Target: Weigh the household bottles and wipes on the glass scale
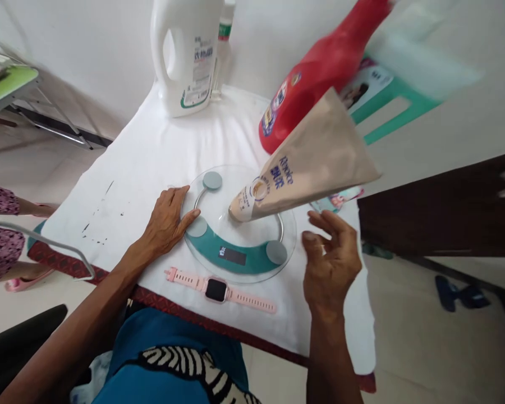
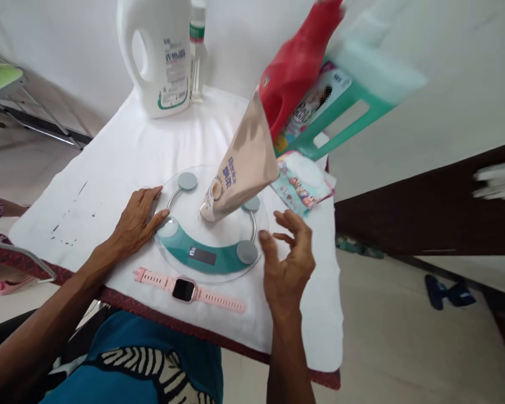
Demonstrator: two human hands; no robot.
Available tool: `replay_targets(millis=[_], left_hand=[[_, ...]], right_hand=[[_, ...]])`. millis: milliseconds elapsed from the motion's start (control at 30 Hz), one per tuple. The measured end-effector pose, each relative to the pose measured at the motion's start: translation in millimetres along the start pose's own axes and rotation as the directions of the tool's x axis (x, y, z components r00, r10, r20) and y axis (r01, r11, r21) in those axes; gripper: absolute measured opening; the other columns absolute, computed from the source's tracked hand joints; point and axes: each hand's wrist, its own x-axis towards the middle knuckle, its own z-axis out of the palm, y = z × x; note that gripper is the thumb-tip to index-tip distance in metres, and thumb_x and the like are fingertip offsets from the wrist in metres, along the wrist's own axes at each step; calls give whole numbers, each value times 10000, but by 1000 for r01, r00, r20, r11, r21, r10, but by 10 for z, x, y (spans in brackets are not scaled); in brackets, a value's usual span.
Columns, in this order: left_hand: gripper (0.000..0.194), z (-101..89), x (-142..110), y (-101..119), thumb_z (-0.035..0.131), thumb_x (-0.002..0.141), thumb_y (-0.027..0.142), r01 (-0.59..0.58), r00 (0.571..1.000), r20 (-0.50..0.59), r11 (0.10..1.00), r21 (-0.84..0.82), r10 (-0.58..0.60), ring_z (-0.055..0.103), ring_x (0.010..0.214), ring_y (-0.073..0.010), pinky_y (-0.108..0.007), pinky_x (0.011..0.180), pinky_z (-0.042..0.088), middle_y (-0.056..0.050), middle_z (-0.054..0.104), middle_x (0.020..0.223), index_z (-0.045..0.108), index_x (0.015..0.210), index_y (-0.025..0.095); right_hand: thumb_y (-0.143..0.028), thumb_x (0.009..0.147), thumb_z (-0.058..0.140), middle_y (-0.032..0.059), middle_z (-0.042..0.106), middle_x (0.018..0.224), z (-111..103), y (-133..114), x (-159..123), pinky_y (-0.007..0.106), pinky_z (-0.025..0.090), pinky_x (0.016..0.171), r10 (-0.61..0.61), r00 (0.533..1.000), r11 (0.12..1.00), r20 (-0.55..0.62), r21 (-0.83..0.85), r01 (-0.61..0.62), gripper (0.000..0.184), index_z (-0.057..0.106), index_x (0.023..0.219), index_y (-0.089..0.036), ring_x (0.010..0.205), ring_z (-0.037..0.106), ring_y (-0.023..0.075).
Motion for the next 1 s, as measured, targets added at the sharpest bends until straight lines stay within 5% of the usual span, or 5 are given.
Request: replay_targets(millis=[233,533,700,867,1000], left_hand=[[632,72,-65,5,418,1121,592,4,1000,-29,1000,-8,-5,584,1300,-377,-627,1118,519,-209,627,1428,473,1567,148],[660,128,-109,44,388,1131,587,-47,995,-87,997,59,52,644,1202,-370,-541,993,586,-225,666,1374,443,1571,97],[647,143,-130,76,411,1131,555,-31,996,-80,999,31,33,634,1230,-372,-537,996,577,-217,655,1401,398,1605,115],[644,155,-134,95,420,1132,524,-21,998,-61,998,64,24,632,1224,-380,-549,999,572,-231,654,1394,381,1602,86],[633,161,-135,91,423,1132,521,-21,998,-63,997,72,26,631,1233,-375,-540,1004,573,-225,655,1390,385,1598,93]], right_hand=[[-764,690,862,99,813,961,531,-549,157,430,571,619,74,987,988,145,-149,-52,608,783,954,-222,670,654,239],[-704,795,791,54,667,522,653,-656,348,423,579,577,236,969,960,71,-170,-221,502,752,670,-220,564,699,304],[-648,818,781,56,674,540,674,-635,972,408,551,559,113,977,970,-181,-192,-147,486,763,766,-165,489,650,268],[-662,831,733,101,727,630,951,-391,1555,462,600,692,101,990,944,-104,-303,-128,562,804,884,-108,546,686,296],[-649,868,683,114,701,589,1163,-155,1676,506,605,820,123,991,929,-53,-344,-133,587,809,953,-81,647,730,348]])
